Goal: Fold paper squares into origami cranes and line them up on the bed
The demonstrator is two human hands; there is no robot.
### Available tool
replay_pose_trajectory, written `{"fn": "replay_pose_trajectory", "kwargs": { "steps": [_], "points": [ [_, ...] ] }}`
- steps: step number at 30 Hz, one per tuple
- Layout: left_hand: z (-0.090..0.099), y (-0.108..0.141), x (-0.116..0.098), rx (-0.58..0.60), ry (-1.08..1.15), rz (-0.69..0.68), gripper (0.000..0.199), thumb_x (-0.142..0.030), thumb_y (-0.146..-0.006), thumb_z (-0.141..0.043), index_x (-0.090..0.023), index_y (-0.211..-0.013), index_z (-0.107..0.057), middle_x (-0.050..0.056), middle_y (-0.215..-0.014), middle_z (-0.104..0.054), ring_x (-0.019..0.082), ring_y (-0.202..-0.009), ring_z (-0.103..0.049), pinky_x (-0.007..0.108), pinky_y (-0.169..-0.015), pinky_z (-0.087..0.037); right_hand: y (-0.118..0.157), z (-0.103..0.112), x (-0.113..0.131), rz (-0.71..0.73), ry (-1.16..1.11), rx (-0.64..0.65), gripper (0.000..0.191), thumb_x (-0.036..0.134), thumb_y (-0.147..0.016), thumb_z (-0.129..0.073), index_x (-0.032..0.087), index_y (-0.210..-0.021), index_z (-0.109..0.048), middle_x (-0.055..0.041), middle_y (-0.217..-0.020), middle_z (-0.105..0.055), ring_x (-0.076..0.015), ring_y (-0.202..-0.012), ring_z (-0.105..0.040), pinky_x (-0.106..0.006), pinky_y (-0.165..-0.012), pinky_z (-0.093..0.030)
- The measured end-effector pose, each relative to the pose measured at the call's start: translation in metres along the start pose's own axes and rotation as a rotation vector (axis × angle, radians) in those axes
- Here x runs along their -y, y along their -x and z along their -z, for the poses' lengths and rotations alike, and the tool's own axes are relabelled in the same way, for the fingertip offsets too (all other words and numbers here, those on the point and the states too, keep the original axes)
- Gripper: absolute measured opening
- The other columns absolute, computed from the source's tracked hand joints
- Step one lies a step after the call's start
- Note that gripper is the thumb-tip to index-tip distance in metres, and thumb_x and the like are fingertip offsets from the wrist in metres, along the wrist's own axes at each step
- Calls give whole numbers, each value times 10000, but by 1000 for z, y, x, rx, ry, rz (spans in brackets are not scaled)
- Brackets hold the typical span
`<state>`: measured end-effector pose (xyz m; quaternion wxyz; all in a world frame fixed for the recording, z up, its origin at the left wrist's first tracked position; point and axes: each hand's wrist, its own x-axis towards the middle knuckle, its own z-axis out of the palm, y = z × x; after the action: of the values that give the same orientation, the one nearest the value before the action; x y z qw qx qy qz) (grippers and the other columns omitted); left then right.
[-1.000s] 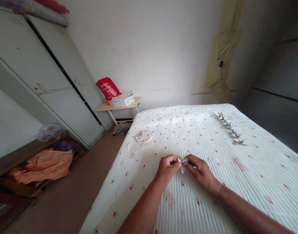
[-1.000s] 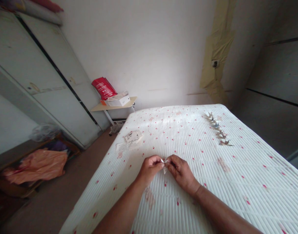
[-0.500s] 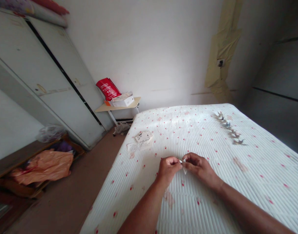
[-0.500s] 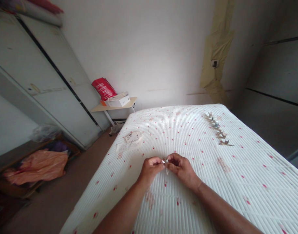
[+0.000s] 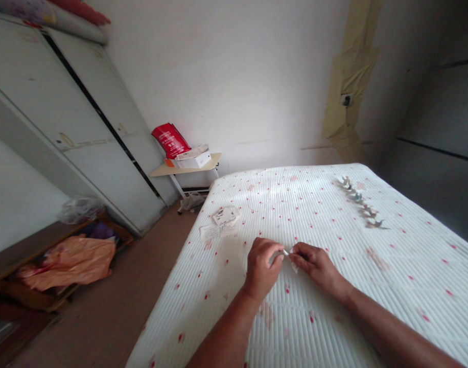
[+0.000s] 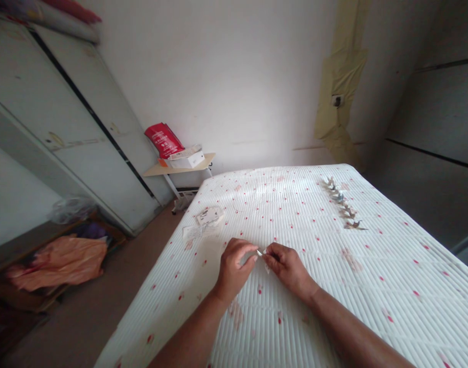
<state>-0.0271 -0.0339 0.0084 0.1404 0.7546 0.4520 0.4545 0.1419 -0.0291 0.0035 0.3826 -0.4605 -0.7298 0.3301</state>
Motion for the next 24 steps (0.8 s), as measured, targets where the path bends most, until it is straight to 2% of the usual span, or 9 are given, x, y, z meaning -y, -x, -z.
{"fn": "replay_pose_trajectory", "kwargs": {
  "steps": [2,4,7,11,13,16,21,24],
  "points": [
    [3,0,-2,-8,-192,-153,189,-91,-763,-529,-209,-860,-641,40,-814,-620,171,-823,-514,303,-752,-390,0,-1,0,31,84,-16,217,334,-833,-472,200,-663,-494,24,-590,-492,-126,-560,-471,-228,-514,-351],
    [3,1,-4,-18,-348,-233,173,-111,-797,-505,-209,-824,-645,45,-764,-601,173,-776,-501,306,-717,-373,1,-1,2,57,159,-30,210,309,-831,-472,200,-653,-490,18,-595,-509,-129,-561,-482,-231,-513,-349],
    [3,2,-6,-27,-480,-276,164,-125,-812,-498,-199,-769,-637,43,-716,-581,167,-732,-488,309,-697,-349,1,-2,4,85,230,-47,195,281,-833,-463,198,-662,-502,10,-604,-532,-132,-563,-499,-233,-517,-359],
    [1,1,-7,-40,-471,-270,186,-128,-800,-511,-183,-650,-606,35,-666,-575,159,-709,-483,308,-692,-342,2,-4,6,148,294,-81,183,262,-848,-448,196,-691,-514,4,-628,-555,-131,-577,-528,-227,-529,-381],
    [-3,0,-6,-78,-357,-188,191,-107,-771,-523,-178,-611,-597,28,-641,-574,155,-704,-491,297,-692,-357,3,-5,7,194,340,-109,190,262,-864,-429,191,-715,-521,-1,-645,-562,-131,-585,-543,-227,-536,-388],
    [-10,0,-5,-125,-33,67,159,-79,-712,-532,-166,-599,-602,24,-644,-588,147,-706,-526,266,-677,-396,4,-6,8,268,433,-152,217,268,-888,-399,180,-739,-531,-12,-664,-562,-129,-579,-554,-227,-533,-387],
    [-16,1,-6,-25,528,567,87,-178,-663,-588,-128,-680,-657,36,-666,-648,144,-647,-569,251,-635,-431,4,-7,9,327,518,-185,236,245,-904,-375,164,-758,-542,-23,-680,-564,-121,-574,-549,-222,-543,-386],
    [-13,1,-9,-11,673,701,139,-217,-628,-623,-111,-701,-677,41,-653,-660,145,-627,-565,253,-635,-425,4,-7,9,346,548,-212,249,249,-908,-378,161,-742,-541,-23,-666,-560,-118,-558,-540,-221,-534,-379]
  ]
}}
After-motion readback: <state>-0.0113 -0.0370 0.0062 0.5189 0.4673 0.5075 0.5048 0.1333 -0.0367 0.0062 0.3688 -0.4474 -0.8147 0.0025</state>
